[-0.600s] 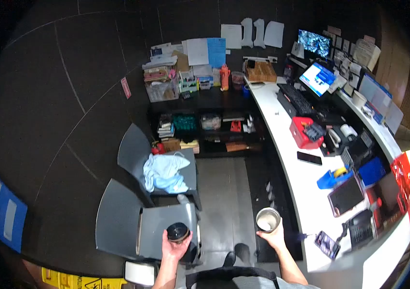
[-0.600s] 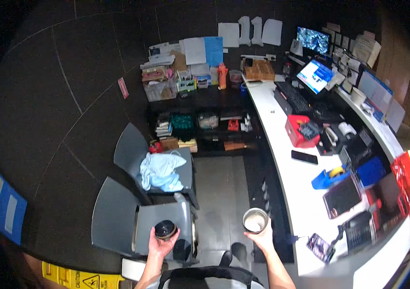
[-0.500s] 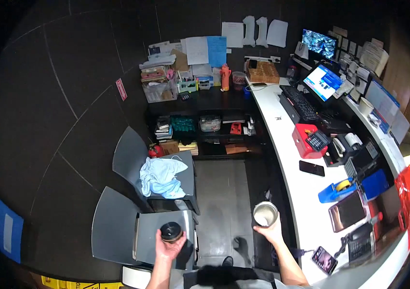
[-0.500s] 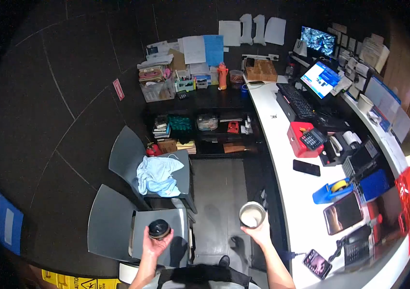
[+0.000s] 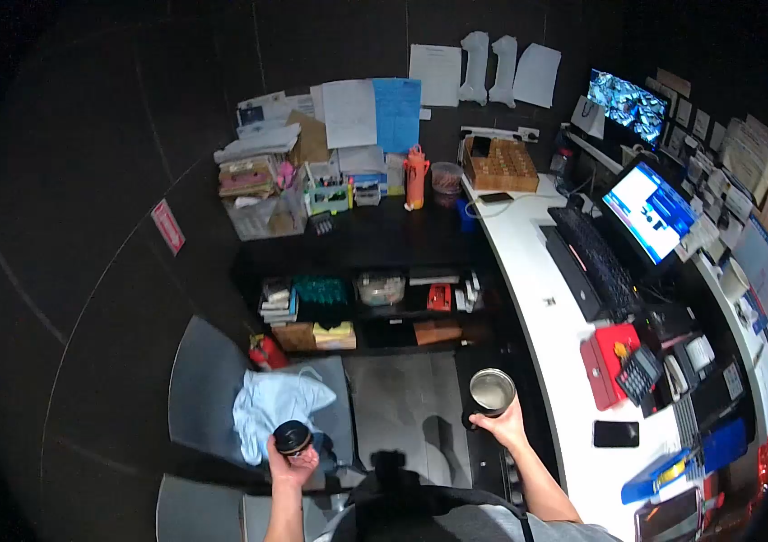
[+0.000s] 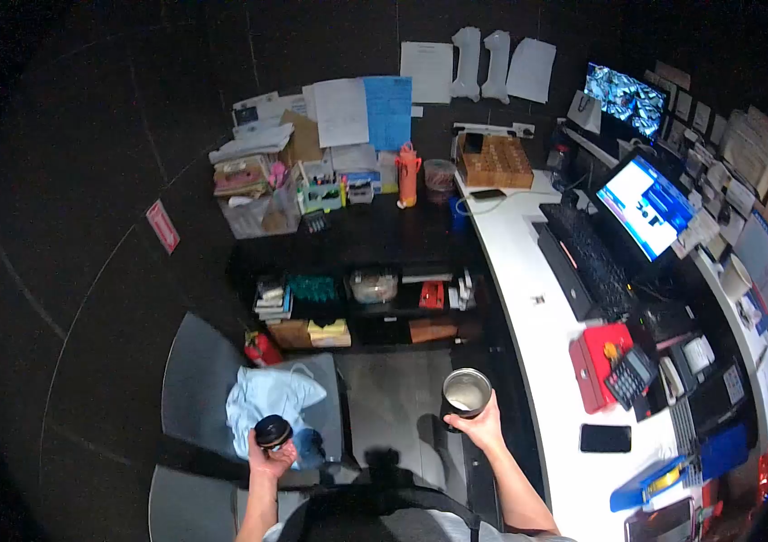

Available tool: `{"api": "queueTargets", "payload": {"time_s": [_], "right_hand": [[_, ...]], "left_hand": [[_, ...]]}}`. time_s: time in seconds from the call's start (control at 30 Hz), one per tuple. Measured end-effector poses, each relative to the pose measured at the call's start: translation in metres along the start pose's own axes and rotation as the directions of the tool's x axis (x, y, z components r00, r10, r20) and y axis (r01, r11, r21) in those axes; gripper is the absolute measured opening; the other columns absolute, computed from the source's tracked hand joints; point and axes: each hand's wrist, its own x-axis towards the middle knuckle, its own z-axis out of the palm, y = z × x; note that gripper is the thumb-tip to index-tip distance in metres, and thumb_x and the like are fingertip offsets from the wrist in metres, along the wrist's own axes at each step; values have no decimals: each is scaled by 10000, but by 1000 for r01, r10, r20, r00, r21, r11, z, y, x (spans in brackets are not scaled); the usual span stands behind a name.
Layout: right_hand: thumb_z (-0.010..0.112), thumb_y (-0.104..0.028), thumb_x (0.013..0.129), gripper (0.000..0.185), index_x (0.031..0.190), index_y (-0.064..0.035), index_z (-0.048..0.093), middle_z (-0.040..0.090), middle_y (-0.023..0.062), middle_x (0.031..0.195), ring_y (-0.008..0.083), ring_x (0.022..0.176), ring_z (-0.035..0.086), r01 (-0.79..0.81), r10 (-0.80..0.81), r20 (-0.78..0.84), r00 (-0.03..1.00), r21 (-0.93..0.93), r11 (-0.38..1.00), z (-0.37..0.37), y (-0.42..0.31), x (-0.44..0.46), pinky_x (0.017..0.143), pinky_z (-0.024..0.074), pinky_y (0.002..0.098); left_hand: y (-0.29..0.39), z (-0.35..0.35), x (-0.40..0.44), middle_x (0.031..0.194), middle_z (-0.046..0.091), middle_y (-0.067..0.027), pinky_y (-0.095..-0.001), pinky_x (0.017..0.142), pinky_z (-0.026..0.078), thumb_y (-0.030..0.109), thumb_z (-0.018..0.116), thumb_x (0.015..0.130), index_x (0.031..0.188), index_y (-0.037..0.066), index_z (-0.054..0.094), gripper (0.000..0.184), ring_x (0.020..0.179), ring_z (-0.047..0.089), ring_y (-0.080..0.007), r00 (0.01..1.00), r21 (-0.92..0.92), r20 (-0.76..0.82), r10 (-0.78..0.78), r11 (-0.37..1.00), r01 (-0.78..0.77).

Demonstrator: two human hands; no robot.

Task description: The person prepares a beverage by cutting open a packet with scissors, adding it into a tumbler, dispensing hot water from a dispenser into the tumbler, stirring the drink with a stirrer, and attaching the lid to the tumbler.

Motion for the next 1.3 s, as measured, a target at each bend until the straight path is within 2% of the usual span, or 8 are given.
{"api": "queueTargets", "payload": {"time_s": [0.3, 0.43, 0.57, 0.7, 0.97, 1.07, 1.23, 1.3], "right_hand": [[889, -172, 495, 1037, 1350, -21, 322, 481, 127, 1266, 238, 1184, 475, 90, -90, 23, 996, -1, 996, 67, 33, 245, 1014, 384, 363], [904, -225, 454, 1077, 1368, -64, 358, 494, 140, 1259, 306, 1192, 418, 108, -88, 85, 992, -272, 956, 99, 67, 353, 1019, 360, 410], [902, -182, 480, 1018, 1334, -31, 370, 524, 119, 1229, 259, 1139, 507, 118, -117, 217, 969, 7, 993, 153, 98, 475, 984, 404, 371], [881, -93, 559, 979, 1343, -6, 302, 486, 110, 1253, 216, 1175, 480, 82, -78, 292, 953, 0, 997, 209, 129, 569, 1014, 380, 346], [860, -121, 608, 975, 1380, -46, 269, 457, 148, 1318, 269, 1226, 462, 83, -80, 388, 918, 9, 997, 271, 157, 662, 1028, 388, 397], [849, -128, 611, 929, 1369, -54, 316, 425, 158, 1360, 289, 1257, 434, 216, -208, 415, 886, 27, 976, 280, 202, 665, 1036, 381, 411], [803, -74, 589, 808, 1310, -56, 438, 403, 167, 1376, 332, 1291, 378, 80, 147, 566, 811, -356, 931, 230, 206, 689, 1053, 351, 420], [731, -17, 577, 775, 1298, -61, 448, 413, 196, 1340, 371, 1270, 374, 183, 44, 384, 922, -534, 825, 206, 186, 721, 1070, 295, 450]], "left_hand": [[18, 279, 246, 970, 667, -47, -290, 677, 536, 573, 552, 839, 1057, 125, 597, 501, 796, 645, -166, 960, 645, 203, -192, 764, 16], [1, 376, 335, 903, 649, -57, -282, 554, 544, 435, 485, 923, 1089, 64, 549, 411, 728, 648, -166, 961, 783, 253, 115, 559, -273], [-8, 423, 429, 988, 617, -95, -289, 529, 528, 370, 452, 954, 1211, 57, 511, 409, 765, 639, -171, 909, 846, 257, 328, 378, -375], [12, 434, 540, 1068, 615, -221, -429, 832, 497, 337, 455, 950, 1264, 25, 486, 444, 951, 607, -393, 696, 819, 574, 433, -284, -499], [68, 494, 639, 1172, 505, -288, -470, 966, 370, 328, 511, 918, 1207, 20, 551, 424, 1108, 456, -427, 824, 653, 558, 98, -664, -364], [96, 513, 668, 1243, 407, -247, -465, 978, 350, 379, 588, 861, 1223, 45, 551, 494, 1144, 411, -401, 930, 716, 365, -47, -624, -313], [90, 664, 690, 1296, 367, -249, -452, 1028, 331, 397, 750, 722, 1370, 4, 334, 864, 1198, 379, -410, 621, 424, 763, -176, -589, -688], [54, 720, 705, 1347, 329, -254, -460, 1049, 310, 366, 779, 692, 1395, -15, 234, 968, 1271, 318, -411, 553, 368, 794, -254, -524, -768]]}}
